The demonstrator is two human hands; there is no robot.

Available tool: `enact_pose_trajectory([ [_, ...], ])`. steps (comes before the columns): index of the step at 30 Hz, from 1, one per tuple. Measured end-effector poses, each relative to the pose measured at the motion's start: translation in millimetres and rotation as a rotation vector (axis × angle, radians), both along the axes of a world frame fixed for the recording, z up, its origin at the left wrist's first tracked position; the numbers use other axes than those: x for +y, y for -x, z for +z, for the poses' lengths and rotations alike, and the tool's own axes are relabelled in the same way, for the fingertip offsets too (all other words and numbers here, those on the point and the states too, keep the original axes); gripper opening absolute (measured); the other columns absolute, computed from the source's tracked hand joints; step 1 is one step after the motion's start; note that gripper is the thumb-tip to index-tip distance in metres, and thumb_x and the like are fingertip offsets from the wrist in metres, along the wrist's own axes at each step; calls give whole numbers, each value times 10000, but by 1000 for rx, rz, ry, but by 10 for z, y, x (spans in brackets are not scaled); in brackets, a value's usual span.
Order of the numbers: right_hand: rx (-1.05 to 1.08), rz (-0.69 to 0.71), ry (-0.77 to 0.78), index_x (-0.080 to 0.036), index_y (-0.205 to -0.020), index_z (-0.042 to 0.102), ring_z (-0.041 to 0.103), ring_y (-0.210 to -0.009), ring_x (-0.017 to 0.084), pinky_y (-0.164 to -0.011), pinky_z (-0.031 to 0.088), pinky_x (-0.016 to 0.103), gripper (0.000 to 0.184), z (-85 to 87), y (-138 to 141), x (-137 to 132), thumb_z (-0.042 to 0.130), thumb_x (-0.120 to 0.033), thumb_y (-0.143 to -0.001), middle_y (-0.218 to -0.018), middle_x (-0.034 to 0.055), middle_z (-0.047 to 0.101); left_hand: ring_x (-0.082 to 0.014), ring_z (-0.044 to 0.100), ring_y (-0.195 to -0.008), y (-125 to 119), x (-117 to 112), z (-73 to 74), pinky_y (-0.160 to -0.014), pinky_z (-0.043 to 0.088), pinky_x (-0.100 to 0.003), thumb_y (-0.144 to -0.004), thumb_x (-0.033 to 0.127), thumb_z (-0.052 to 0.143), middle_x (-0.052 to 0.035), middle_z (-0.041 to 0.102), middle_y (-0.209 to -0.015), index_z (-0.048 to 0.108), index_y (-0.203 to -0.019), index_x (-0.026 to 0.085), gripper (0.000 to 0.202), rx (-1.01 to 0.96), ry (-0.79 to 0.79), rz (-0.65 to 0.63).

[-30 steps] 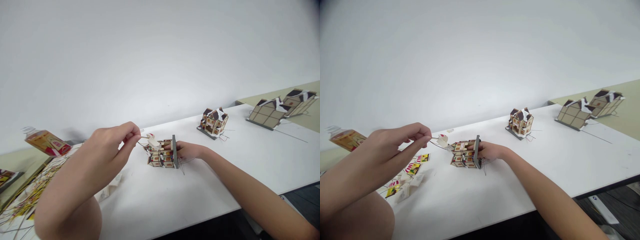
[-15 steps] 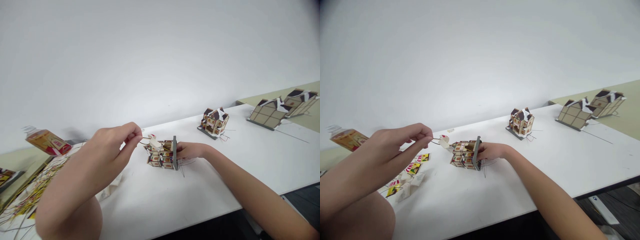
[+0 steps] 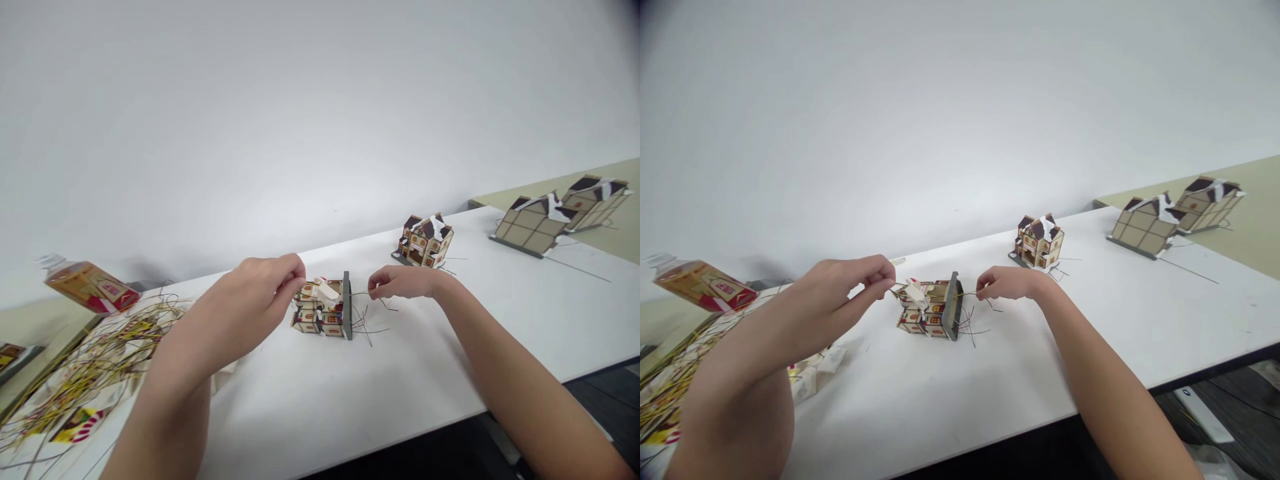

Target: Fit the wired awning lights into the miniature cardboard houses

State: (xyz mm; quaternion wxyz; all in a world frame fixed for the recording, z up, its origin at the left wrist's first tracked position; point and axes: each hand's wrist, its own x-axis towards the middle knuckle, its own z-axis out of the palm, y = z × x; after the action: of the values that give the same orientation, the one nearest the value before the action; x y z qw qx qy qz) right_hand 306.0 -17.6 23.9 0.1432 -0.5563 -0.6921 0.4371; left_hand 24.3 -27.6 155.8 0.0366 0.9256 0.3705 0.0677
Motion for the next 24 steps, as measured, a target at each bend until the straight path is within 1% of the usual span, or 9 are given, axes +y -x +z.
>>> enact_pose_trajectory([
  [4,-93,-71,-8,-253,-816,691,553,-646,157,-489,398,253,194,-16,-122,8,586,-408,-763,-850,54,654,-150,520,-672,-72,59,-94,-612,360,-270,-958,305,309,2,589,-727,530,-839,212,269,36,21,-8],
  [7,-153,-123,-38,-245,-797,703,572,-677,182,-517,407,273,182,-56,-180,31,616,-393,-737,-841,61,660,-161,527,-708,-91,103,-146,-608,350,-277,-961,304,283,-10,590,-750,527,-838,207,290,53,43,-7],
  [11,-258,-141,-3,-244,-820,708,580,-737,194,-551,397,275,198,-86,-205,58,633,-397,-720,-881,53,653,-166,525,-722,-118,170,-207,-583,325,-277,-953,302,290,-17,591,-778,521,-836,203,277,77,66,11],
  [14,-319,-126,5,-254,-892,701,562,-729,177,-555,382,266,284,-32,-180,36,683,-441,-679,-900,40,619,-164,513,-705,-148,202,-243,-572,312,-277,-956,315,290,-12,585,-768,514,-830,209,278,94,79,36],
  [16,-276,-107,-64,-270,-977,681,529,-691,150,-546,362,254,408,42,-131,0,736,-476,-629,-873,22,585,-161,507,-695,-168,205,-255,-569,309,-276,-958,319,288,-6,584,-770,513,-840,215,275,93,91,50],
  [18,-155,-92,-167,-280,-1036,657,473,-640,118,-537,334,241,480,125,-47,-42,756,-499,-620,-802,-4,535,-161,506,-699,-184,198,-260,-572,307,-277,-960,317,290,-3,581,-773,512,-848,220,267,92,94,55],
  [21,87,-41,-272,-264,-1012,662,356,-565,87,-516,274,233,416,207,128,-90,711,-529,-694,-652,-45,404,-168,506,-714,-200,181,-263,-578,301,-280,-965,318,286,-3,568,-759,509,-852,222,268,103,86,42],
  [23,221,5,-278,-239,-977,672,315,-545,82,-508,246,235,399,208,250,-102,690,-543,-719,-602,-57,346,-170,505,-719,-207,170,-267,-578,297,-281,-966,320,286,-5,565,-760,509,-860,221,266,106,78,35],
  [24,271,25,-273,-227,-961,676,314,-543,81,-507,242,236,398,195,305,-101,686,-546,-724,-591,-58,348,-170,505,-723,-210,166,-269,-580,297,-281,-967,319,288,-5,567,-768,510,-867,221,262,102,76,34],
])
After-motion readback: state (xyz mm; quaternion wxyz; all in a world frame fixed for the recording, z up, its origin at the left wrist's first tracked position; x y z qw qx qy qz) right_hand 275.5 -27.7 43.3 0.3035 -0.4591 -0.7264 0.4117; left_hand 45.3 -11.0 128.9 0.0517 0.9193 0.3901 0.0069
